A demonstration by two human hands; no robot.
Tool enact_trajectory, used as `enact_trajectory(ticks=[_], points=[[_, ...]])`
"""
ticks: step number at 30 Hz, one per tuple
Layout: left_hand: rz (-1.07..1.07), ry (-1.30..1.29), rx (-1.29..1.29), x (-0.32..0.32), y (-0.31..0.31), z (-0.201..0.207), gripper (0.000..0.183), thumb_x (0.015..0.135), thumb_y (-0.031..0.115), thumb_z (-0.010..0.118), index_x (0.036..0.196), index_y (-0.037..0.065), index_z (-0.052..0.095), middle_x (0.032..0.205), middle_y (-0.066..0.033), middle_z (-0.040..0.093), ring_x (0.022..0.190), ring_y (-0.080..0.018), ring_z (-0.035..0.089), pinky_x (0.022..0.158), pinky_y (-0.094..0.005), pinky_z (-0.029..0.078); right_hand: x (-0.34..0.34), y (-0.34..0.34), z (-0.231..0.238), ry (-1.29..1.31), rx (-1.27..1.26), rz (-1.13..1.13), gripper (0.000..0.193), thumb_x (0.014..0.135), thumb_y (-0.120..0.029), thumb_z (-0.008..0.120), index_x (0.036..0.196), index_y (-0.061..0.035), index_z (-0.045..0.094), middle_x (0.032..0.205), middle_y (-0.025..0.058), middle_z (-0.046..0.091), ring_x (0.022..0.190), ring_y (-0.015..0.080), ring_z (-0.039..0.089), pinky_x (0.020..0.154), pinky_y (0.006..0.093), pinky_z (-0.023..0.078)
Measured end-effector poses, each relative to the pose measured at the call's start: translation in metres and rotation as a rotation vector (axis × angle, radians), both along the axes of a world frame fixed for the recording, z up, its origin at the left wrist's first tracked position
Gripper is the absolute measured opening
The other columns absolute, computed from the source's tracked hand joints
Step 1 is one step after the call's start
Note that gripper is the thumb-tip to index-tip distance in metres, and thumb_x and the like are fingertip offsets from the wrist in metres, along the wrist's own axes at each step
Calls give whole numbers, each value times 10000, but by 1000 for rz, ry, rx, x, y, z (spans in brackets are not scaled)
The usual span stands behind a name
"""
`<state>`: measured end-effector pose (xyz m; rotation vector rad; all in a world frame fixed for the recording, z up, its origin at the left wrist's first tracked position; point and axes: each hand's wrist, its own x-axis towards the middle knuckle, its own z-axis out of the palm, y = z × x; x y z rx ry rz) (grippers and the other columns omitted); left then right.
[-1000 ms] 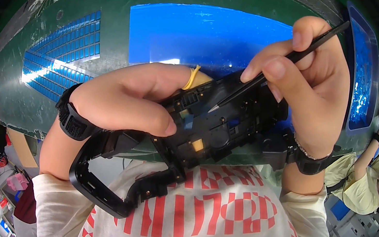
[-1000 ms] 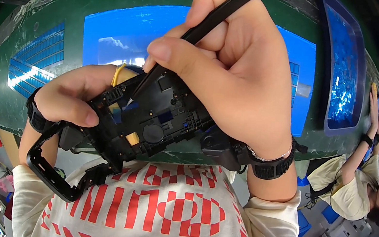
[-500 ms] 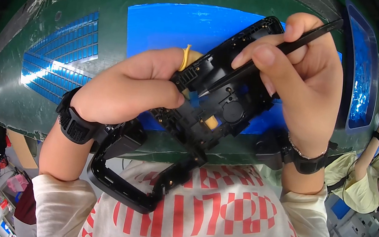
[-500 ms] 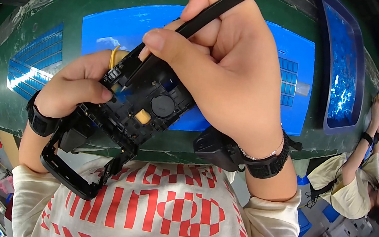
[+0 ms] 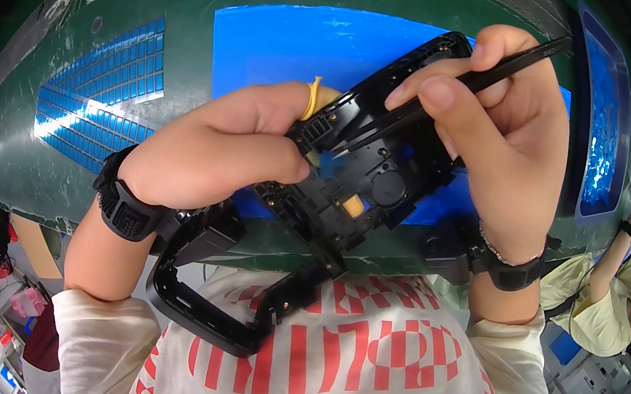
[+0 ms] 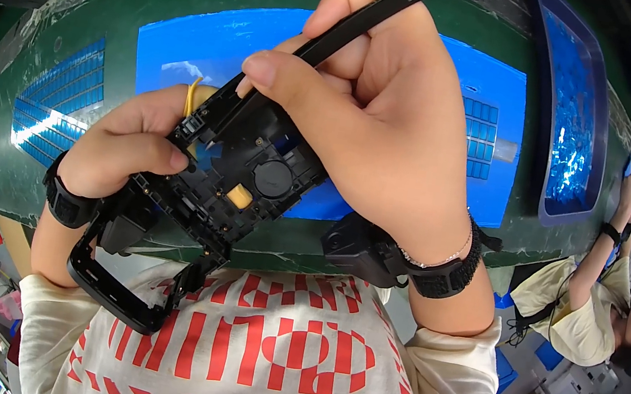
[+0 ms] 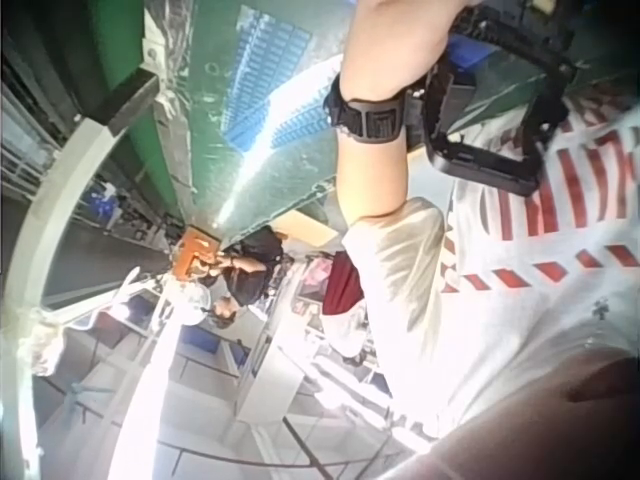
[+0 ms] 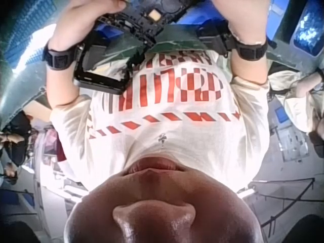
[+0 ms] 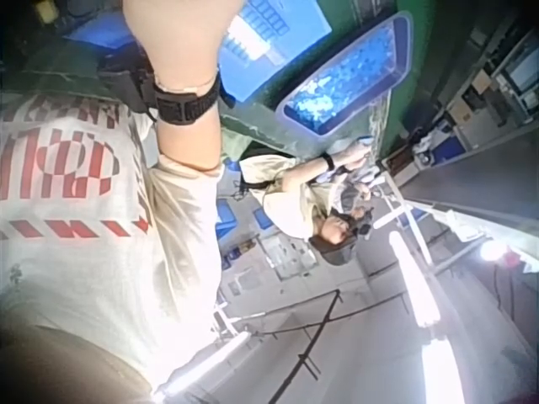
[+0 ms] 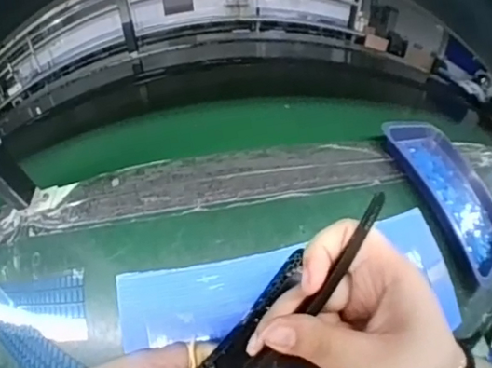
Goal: Assembling internal components into a black plastic electronic housing using tweezers and a specialized probe tool.
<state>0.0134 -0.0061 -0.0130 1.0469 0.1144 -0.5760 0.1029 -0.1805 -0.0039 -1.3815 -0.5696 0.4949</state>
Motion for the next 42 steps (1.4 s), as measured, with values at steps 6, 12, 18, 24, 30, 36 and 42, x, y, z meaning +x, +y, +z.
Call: enact_trajectory(ticks=[6,12,18,24,30,36,42], points=[[-31,4,35,2,2,3,447,715,-25,389,1161,-43,400,1021,-61,526,895,-96,499,786,-227,396,2,-1,0,7,19,-2,204,791,-11,512,920,-68,365,729,150,602,458,37,369,436,149,292],[-80,-20,75,6,-2,7,435,720,3,410,1153,-29,410,1002,-51,533,852,-88,501,753,-213,395,3,-10,14,1,73,-22,210,789,-32,519,921,-62,359,714,143,600,477,48,383,452,155,301],[-92,-50,131,5,-4,9,494,689,64,453,1166,-47,393,1089,-92,500,1001,-150,456,886,-251,317,32,-91,58,-313,136,-486,196,818,-84,532,933,-44,379,751,140,606,563,60,451,527,159,334],[-101,-100,91,0,0,10,638,687,243,546,1212,-49,331,1152,-120,461,1057,-178,429,912,-294,305,76,-225,30,-409,-166,-872,170,781,-30,576,832,-77,420,715,110,603,564,42,493,497,130,341],[-155,-200,-1,4,-4,13,842,620,241,636,1277,-67,209,1269,-138,342,1174,-210,327,981,-302,211,70,-259,-1,-333,-414,-977,217,754,-38,614,855,-23,423,638,0,516,567,32,460,487,154,332],[-47,-226,79,-3,-9,22,870,591,155,647,1297,-49,182,1308,-128,288,1220,-202,258,1000,-300,161,61,-256,0,-389,-325,-982,236,758,-44,613,889,-27,417,665,14,540,561,22,444,473,152,309],[244,-254,425,13,11,79,767,658,123,586,1309,26,192,1215,-131,388,1029,-209,484,735,-314,493,40,-274,-5,-308,-273,-920,219,765,-18,590,899,-36,419,779,52,585,570,10,428,508,139,319]])
